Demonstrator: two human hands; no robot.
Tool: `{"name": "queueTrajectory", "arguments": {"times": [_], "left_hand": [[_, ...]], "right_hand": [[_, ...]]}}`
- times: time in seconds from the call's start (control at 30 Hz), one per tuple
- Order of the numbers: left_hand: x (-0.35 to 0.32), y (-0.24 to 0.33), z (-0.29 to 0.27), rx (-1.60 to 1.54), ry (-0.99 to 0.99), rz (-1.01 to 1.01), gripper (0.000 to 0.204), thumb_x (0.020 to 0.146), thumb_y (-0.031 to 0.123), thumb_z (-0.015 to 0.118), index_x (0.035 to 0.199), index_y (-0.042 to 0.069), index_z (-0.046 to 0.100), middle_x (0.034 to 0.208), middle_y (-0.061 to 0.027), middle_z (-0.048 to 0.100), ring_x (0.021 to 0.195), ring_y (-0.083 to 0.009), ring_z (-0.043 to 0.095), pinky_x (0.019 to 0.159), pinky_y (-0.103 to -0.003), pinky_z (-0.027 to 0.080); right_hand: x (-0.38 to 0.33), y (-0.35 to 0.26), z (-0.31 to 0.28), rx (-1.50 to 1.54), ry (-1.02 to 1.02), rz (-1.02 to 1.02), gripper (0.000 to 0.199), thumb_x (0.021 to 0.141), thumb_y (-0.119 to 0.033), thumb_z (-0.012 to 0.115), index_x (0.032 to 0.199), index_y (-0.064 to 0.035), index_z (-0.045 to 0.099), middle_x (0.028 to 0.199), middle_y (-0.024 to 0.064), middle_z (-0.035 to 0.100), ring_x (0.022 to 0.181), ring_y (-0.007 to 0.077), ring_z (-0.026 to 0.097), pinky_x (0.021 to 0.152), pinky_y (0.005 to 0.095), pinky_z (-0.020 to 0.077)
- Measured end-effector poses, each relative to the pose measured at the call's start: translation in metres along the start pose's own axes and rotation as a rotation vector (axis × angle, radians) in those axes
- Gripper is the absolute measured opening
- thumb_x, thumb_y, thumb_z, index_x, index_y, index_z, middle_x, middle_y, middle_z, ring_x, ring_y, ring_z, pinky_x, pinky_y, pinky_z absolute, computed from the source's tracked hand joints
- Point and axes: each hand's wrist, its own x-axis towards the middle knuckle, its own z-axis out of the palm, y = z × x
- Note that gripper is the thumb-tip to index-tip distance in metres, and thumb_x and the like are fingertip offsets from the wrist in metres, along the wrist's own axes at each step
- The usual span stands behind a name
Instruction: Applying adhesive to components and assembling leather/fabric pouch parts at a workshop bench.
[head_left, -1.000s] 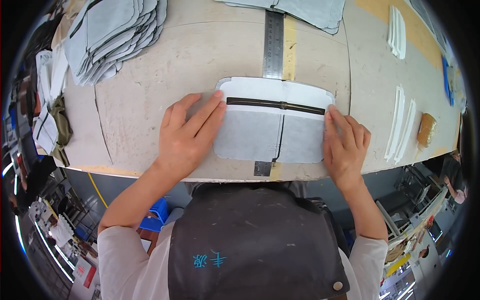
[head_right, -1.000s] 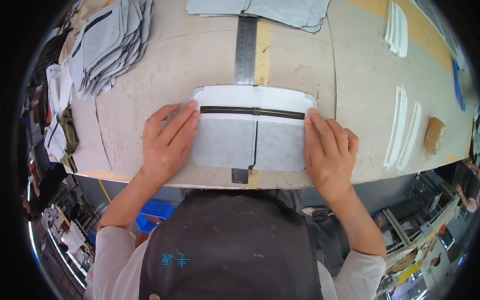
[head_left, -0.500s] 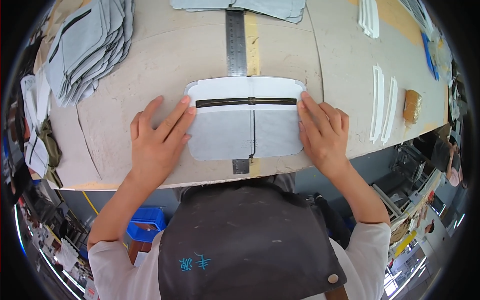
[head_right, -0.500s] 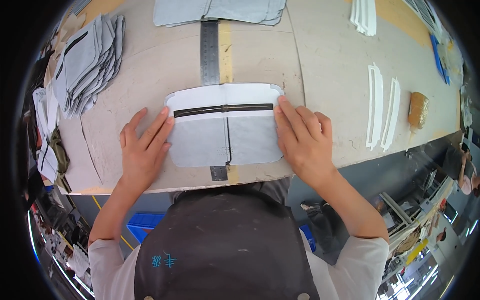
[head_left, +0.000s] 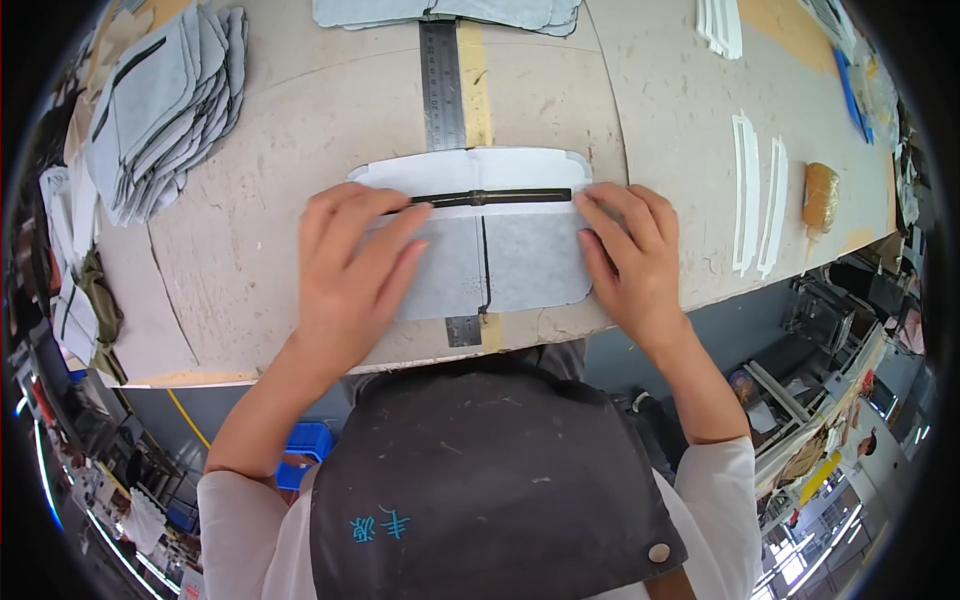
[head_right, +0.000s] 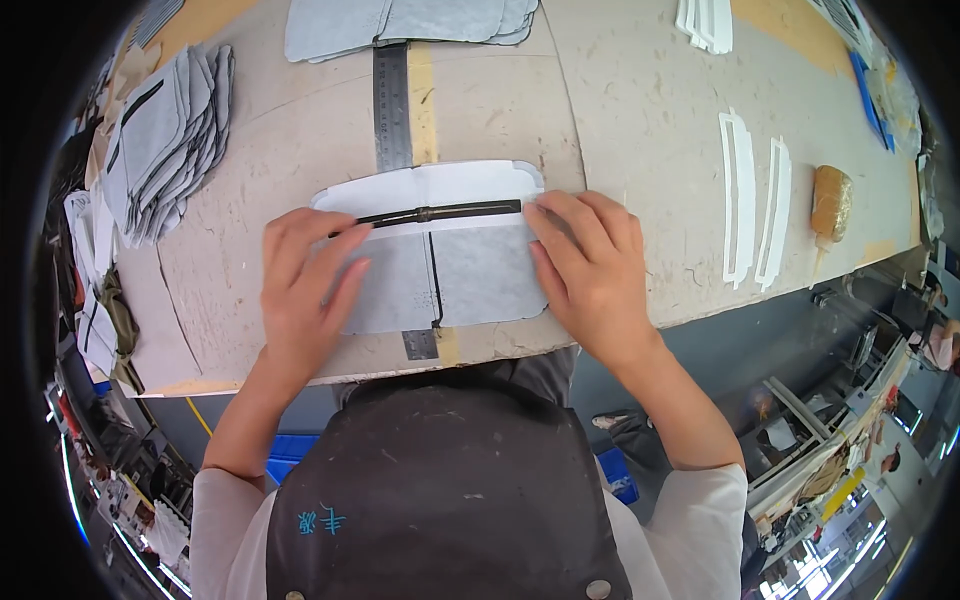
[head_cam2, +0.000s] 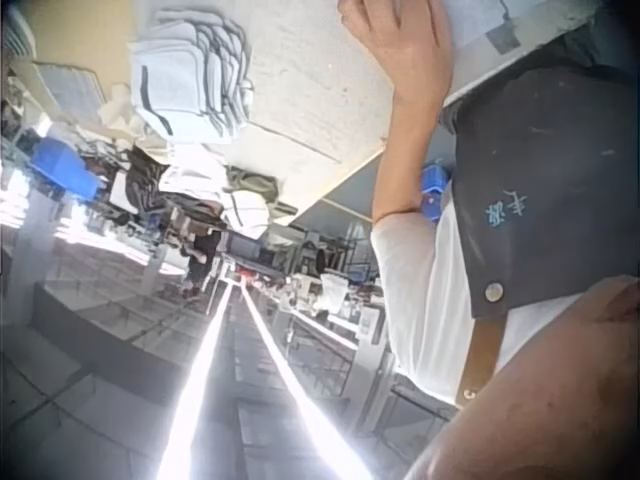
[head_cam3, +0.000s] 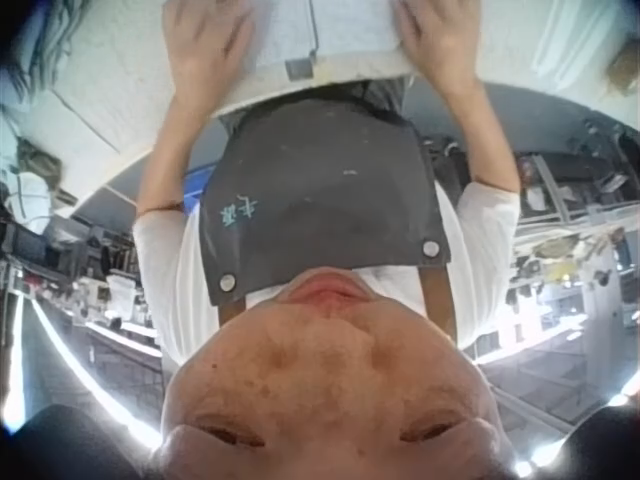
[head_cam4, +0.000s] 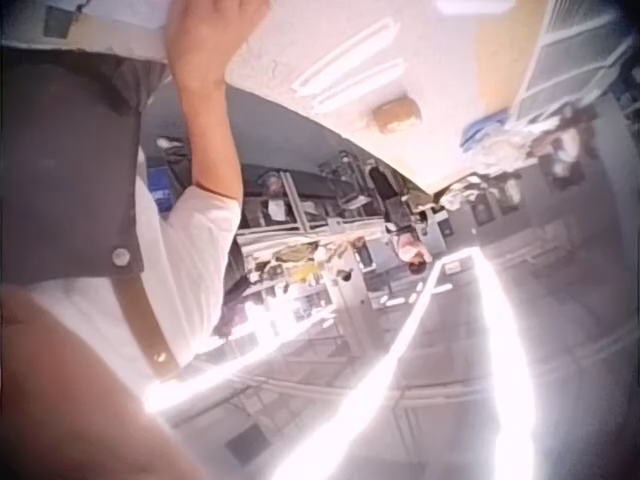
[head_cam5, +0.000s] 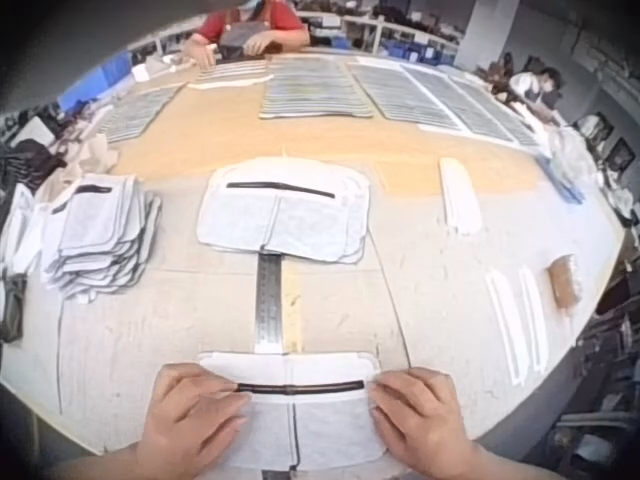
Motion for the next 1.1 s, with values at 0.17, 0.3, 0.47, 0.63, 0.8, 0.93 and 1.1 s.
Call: {"name": "queueTrajectory", "arguments": {"times": [0.17,0.3,0.47,0.63,0.8,0.93,1.1], "left_hand": [[0.022,0.015,0.034,-0.095,0.035,0.104,0.03,0.067,0.001,0.077,0.095,0.002,0.068,0.093,-0.0073,0.059,0.091,-0.0291,0.053,0.076,-0.038,0.045],[0.032,0.02,0.045,-0.127,0.033,0.105,0.027,0.065,0.004,0.079,0.089,0.002,0.067,0.088,-0.0063,0.057,0.088,-0.0283,0.052,0.073,-0.038,0.043],[0.029,0.017,0.055,-0.154,0.027,0.066,0.026,0.064,0.005,0.079,0.085,0.004,0.066,0.086,-0.0049,0.056,0.088,-0.0264,0.051,0.074,-0.037,0.041],[0.027,0.017,0.06,-0.166,0.055,0.068,0.026,0.063,0.006,0.079,0.084,0.004,0.065,0.087,-0.0037,0.056,0.09,-0.0252,0.052,0.075,-0.037,0.04],[0.026,0.016,0.061,-0.136,0.072,0.09,0.026,0.063,0.005,0.079,0.084,0.005,0.065,0.089,-0.0032,0.057,0.091,-0.0249,0.052,0.076,-0.037,0.04],[0.027,0.018,0.058,-0.094,0.06,0.104,0.028,0.062,0.006,0.079,0.086,0.004,0.066,0.09,-0.0038,0.057,0.091,-0.0252,0.052,0.077,-0.037,0.04],[0.018,0.01,0.033,-0.15,0.061,-0.074,0.029,0.066,0.001,0.079,0.093,0.004,0.069,0.09,-0.0075,0.059,0.088,-0.0266,0.054,0.074,-0.035,0.046]], "right_hand": [[0.005,-0.005,0.002,0.091,0.037,0.004,0.035,0.07,0.002,0.073,0.104,-0.0025,0.068,0.111,0.0078,0.061,0.098,0.0296,0.055,0.083,0.0388,0.047],[0.007,-0.009,0.012,0.206,0.06,0.015,0.035,0.068,0.005,0.074,0.102,-0.0007,0.068,0.106,0.0092,0.06,0.093,0.0287,0.056,0.075,0.0362,0.0499],[0.01,-0.01,0.017,0.265,0.067,0.046,0.03,0.068,0.008,0.073,0.097,0.0011,0.068,0.098,0.0106,0.059,0.087,0.0272,0.055,0.067,0.0335,0.0502],[0.01,-0.008,0.019,0.245,0.08,0.022,0.029,0.068,0.008,0.073,0.095,0.0008,0.068,0.098,0.0104,0.059,0.086,0.0268,0.056,0.067,0.0346,0.05],[0.007,-0.009,0.021,0.199,0.087,-0.026,0.026,0.068,0.005,0.073,0.094,-0.0003,0.069,0.098,0.0097,0.059,0.087,0.0265,0.057,0.069,0.0344,0.0502],[0.007,-0.015,0.017,0.044,0.044,-0.094,0.027,0.07,0.003,0.071,0.096,-0.0004,0.068,0.101,0.0095,0.059,0.089,0.0268,0.058,0.073,0.035,0.0506],[0.012,-0.02,0.012,0.123,-0.006,-0.004,0.034,0.07,0.005,0.07,0.103,0.0007,0.065,0.103,0.0108,0.058,0.091,0.029,0.057,0.076,0.0371,0.0498]]}}
